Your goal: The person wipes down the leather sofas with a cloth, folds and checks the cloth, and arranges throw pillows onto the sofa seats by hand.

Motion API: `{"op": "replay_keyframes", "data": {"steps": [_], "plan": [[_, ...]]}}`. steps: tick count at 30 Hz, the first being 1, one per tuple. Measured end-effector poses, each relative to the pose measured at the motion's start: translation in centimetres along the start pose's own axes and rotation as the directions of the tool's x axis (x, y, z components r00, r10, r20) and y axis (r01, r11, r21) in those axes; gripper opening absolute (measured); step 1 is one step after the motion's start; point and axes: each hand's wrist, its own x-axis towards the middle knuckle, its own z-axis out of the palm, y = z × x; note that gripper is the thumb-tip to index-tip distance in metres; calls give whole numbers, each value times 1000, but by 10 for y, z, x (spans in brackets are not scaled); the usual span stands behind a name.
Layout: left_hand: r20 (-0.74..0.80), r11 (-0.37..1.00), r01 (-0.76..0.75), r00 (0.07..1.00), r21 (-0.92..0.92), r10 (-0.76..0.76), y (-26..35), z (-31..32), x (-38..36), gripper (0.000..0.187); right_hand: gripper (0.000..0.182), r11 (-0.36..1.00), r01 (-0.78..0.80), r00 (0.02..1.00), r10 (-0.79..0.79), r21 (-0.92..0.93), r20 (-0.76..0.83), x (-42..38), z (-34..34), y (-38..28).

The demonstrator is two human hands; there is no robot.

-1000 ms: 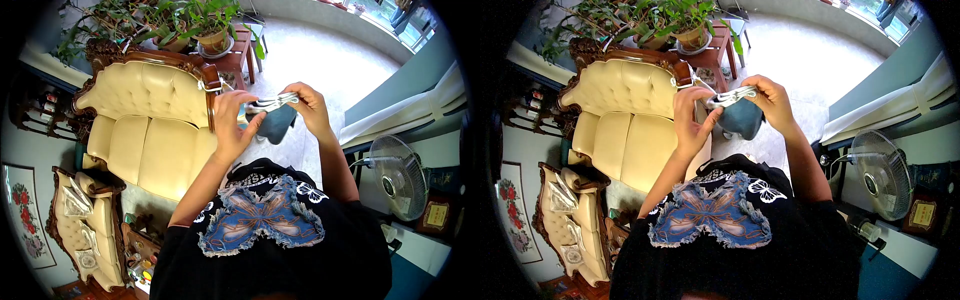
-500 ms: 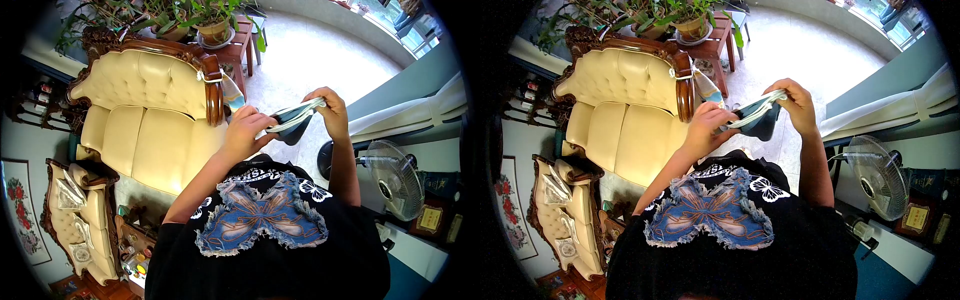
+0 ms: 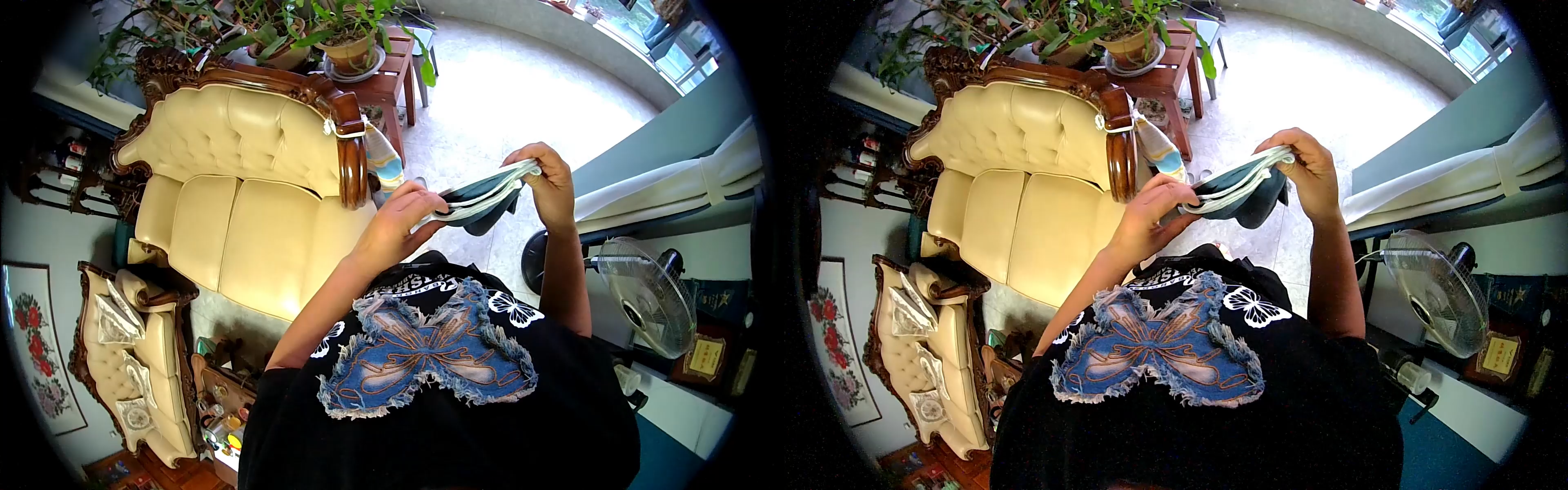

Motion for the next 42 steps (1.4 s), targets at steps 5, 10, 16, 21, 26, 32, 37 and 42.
{"op": "replay_keyframes", "data": {"steps": [5, 10, 16, 21, 26, 32, 37, 42], "plan": [[2, 992, -30, 1000, 126, 30, -3, 3, -1, 26, 20, 1000, -14, 999, 15, -11, 37, 0, 3, -3], [89, 925, -40, 996, 378, 7, 5, -9, 4, 20, 17, 1000, -26, 995, 25, 15, 94, -3, -2, 5], [78, 861, -131, 991, 492, 106, 40, -35, 29, 20, 15, 994, -101, 992, 98, -30, -80, -8, -16, 23], [8, 965, 175, 984, 196, -181, 8, -42, 18, 26, 15, 991, -85, 996, 87, -108, 12, -3, 3, 14], [144, 872, 410, 912, -267, -385, -3, -45, 7, 30, 13, 986, -120, 993, 116, -115, -35, -5, 8, 15], [26, 779, 451, 871, -436, -490, 8, -54, 7, 34, 14, 963, -147, 982, 169, -225, 81, 7, 14, -2], [-227, 524, 35, 876, -851, -427, 19, -89, 65, 59, 28, 948, -84, 986, 124, 308, -112, 86, 36, -33], [223, 408, 618, 694, -672, -684, -13, -43, 16, 72, 46, 644, -376, 881, 471, 666, 43, 83, 52, 22]]}}
